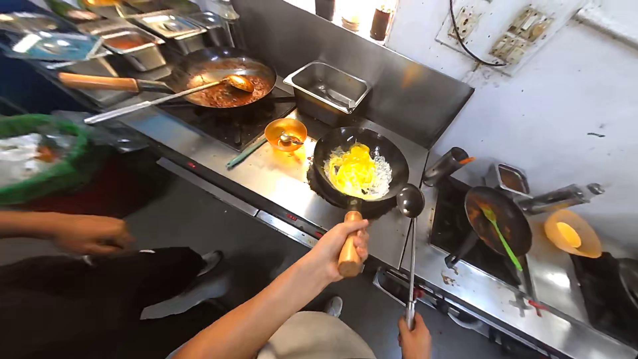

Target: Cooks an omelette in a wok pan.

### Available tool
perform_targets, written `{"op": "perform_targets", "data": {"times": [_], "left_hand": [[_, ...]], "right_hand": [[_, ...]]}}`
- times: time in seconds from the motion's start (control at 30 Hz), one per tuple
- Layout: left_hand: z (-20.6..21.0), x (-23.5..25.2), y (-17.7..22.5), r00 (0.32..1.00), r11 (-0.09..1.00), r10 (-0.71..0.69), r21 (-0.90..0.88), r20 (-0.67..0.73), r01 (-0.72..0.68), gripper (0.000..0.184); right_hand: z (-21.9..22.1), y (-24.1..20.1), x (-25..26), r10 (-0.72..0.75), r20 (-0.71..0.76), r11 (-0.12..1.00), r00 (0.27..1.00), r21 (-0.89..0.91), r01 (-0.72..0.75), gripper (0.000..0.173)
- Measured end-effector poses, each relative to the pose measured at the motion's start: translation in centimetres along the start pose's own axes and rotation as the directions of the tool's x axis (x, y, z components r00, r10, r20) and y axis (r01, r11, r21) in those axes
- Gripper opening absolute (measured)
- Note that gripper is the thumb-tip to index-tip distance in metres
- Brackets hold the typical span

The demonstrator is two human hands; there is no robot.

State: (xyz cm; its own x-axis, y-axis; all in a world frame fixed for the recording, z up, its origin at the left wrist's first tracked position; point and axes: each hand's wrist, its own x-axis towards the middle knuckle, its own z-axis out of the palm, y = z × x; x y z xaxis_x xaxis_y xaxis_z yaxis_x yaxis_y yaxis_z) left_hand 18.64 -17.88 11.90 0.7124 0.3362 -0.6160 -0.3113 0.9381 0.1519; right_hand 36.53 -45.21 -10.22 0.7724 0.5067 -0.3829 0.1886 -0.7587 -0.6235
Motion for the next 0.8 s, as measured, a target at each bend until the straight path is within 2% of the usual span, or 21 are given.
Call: {"op": "perform_targets", "data": {"times": [0.07, 0.13, 0.23, 0.33, 0.43, 0.53, 0.67, 0.8], "left_hand": [[-1.7, 0.0, -1.5, 0.999, 0.997, 0.021, 0.072, -0.035, -0.018, 0.009], [-5.0, 0.5, -3.1, 0.999, 0.986, 0.049, 0.157, 0.017, -0.051, 0.004], [-9.8, 1.8, -4.1, 0.987, 0.97, 0.052, 0.228, 0.149, -0.085, 0.015], [-11.8, 2.5, -4.5, 0.983, 0.956, 0.051, 0.276, 0.177, -0.099, 0.022], [-10.1, 1.7, -4.5, 0.991, 0.933, 0.088, 0.34, 0.1, -0.118, 0.019], [-4.8, -0.2, -3.2, 0.994, 0.947, 0.109, 0.305, -0.021, -0.098, 0.002], [0.1, -1.0, -1.1, 0.995, 0.995, 0.041, 0.09, -0.091, -0.033, 0.007], [1.3, -1.0, 0.6, 0.999, 0.99, 0.038, -0.137, -0.016, -0.04, 0.009]], "right_hand": [[0.0, 0.4, -0.2, -0.001, 0.004, 1.0, 1.0, -0.004, 0.001, 0.027], [-0.2, 0.8, -0.3, -0.01, 0.005, 1.0, 1.0, -0.012, 0.01, 0.03], [-0.2, 1.5, 0.1, -0.023, -0.009, 1.0, 1.0, -0.003, 0.023, 0.029], [-0.6, 2.1, 0.7, -0.009, 0.002, 1.0, 1.0, 0.02, 0.009, 0.027], [-1.1, 2.3, 1.4, -0.012, -0.003, 1.0, 1.0, 0.029, 0.012, 0.026], [-1.7, 2.1, 2.1, -0.03, -0.002, 0.999, 1.0, 0.02, 0.03, 0.025], [-2.0, 1.6, 2.4, -0.044, 0.002, 0.998, 0.999, 0.033, 0.044, 0.025], [-1.8, 1.4, 2.4, -0.026, 0.015, 0.998, 1.0, 0.051, 0.025, 0.025]]}}
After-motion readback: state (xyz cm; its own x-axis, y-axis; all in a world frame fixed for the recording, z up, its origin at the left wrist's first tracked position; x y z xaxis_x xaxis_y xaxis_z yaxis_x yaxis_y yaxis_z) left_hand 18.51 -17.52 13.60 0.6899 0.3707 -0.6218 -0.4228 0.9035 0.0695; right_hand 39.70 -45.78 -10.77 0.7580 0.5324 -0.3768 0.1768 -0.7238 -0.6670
